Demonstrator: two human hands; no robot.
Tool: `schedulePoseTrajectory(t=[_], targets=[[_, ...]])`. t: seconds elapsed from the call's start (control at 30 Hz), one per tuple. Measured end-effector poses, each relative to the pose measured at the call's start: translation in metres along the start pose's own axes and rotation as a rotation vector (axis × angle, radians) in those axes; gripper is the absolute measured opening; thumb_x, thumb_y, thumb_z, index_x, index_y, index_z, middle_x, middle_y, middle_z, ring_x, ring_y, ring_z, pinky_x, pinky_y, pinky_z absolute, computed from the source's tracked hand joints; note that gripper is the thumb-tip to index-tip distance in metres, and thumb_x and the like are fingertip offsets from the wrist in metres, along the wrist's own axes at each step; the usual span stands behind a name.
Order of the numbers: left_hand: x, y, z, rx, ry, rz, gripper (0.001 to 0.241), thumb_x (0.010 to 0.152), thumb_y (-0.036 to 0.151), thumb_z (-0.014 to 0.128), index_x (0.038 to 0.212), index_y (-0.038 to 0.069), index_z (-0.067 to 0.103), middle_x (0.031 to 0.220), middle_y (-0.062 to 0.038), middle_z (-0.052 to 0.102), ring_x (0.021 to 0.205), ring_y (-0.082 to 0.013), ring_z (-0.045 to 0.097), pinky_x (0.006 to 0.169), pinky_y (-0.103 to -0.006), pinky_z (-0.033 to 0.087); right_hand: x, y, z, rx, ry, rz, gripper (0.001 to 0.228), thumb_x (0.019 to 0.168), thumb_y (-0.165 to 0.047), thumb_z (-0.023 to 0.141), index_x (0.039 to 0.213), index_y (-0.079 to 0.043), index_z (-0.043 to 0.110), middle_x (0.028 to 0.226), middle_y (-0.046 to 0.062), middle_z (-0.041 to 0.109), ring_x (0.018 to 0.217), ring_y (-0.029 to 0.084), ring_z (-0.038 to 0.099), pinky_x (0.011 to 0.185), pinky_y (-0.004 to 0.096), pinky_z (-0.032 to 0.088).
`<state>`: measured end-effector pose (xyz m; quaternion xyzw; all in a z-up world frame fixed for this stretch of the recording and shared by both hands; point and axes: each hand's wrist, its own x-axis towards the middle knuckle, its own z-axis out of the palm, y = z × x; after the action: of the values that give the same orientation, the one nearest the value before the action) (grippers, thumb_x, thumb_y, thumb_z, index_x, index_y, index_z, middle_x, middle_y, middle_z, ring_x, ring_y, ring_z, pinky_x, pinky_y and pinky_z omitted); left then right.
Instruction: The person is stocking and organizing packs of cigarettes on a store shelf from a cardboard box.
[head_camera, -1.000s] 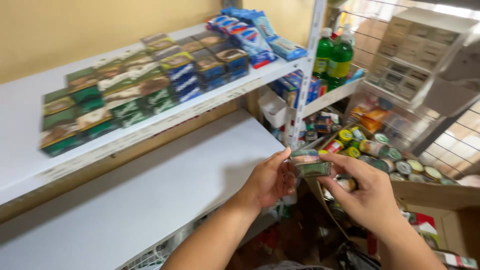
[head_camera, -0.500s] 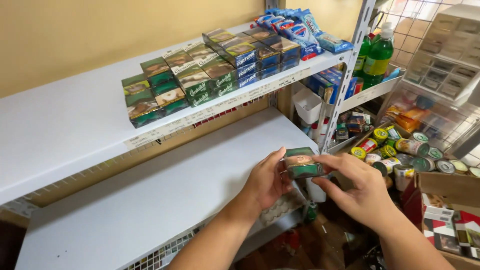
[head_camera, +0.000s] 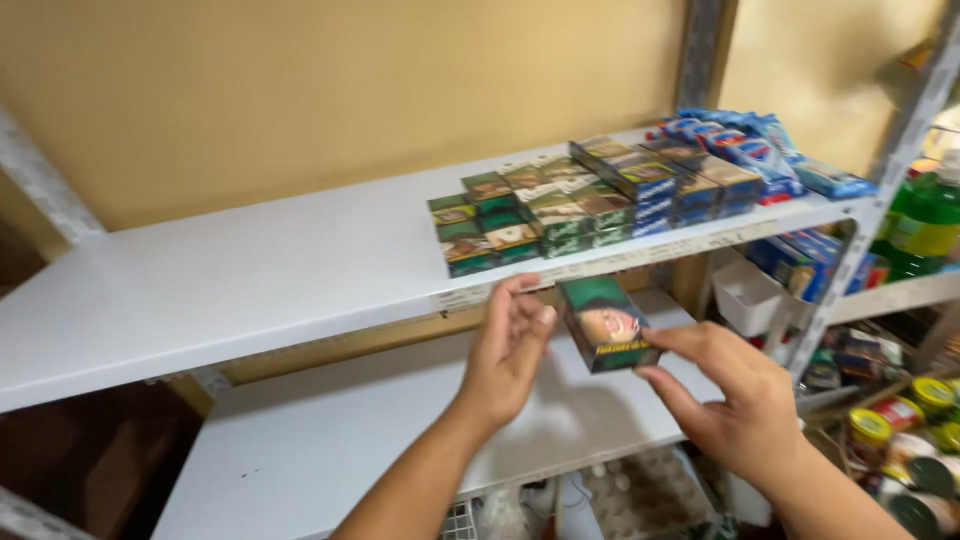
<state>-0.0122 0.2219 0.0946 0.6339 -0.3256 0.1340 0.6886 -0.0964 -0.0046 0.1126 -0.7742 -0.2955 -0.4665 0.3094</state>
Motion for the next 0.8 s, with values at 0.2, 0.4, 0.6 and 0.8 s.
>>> schedulePoseTrajectory(t=[0.2,0.4,0.6,0.8], targets=[[0.043,0.045,-0.071,0.715,0.262,0.547,0.021,0.102,0.011,0.061,0.122,0.007,0.060,0.100,-0.009,0.061,0.090,-0.0192,0.063,0.083,-0.0318,0.054,0.049,0.006,0.046,0.011,0.074,-0.073,0.035,0.081,-0.009,0.082,0.113,-0.004,0.070,0.105,0.012,0.074,0.094,0.028,0.073,0.080,0.034,0.056],[0.062,0.040,-0.093,0.869,0.187,0.618,0.031,0.086,0.010,0.065,0.117,0.007,0.060,0.101,-0.011,0.063,0.095,-0.0311,0.064,0.086,-0.0432,0.050,0.087,0.013,0.082,-0.079,0.056,-0.185,0.030,0.083,-0.010,0.079,0.112,-0.005,0.072,0.095,0.011,0.070,0.089,0.033,0.065,0.079,0.042,0.051],[0.059,0.045,-0.089,0.988,0.159,0.627,0.039,0.083,0.022,0.069,0.119,0.009,0.061,0.115,-0.012,0.066,0.108,-0.0333,0.061,0.093,-0.0447,0.048,0.097,0.034,0.114,-0.157,0.098,-0.184,0.032,0.080,-0.015,0.080,0.110,-0.011,0.074,0.102,0.010,0.065,0.096,0.033,0.059,0.083,0.044,0.047],[0.060,0.046,-0.091,1.034,0.008,0.559,0.041,0.082,0.025,0.070,0.119,0.009,0.063,0.114,-0.010,0.068,0.112,-0.0316,0.060,0.095,-0.0454,0.043,0.091,0.049,0.136,-0.207,0.150,-0.121,0.036,0.081,-0.014,0.081,0.116,-0.012,0.073,0.091,0.007,0.060,0.090,0.031,0.056,0.081,0.043,0.045]])
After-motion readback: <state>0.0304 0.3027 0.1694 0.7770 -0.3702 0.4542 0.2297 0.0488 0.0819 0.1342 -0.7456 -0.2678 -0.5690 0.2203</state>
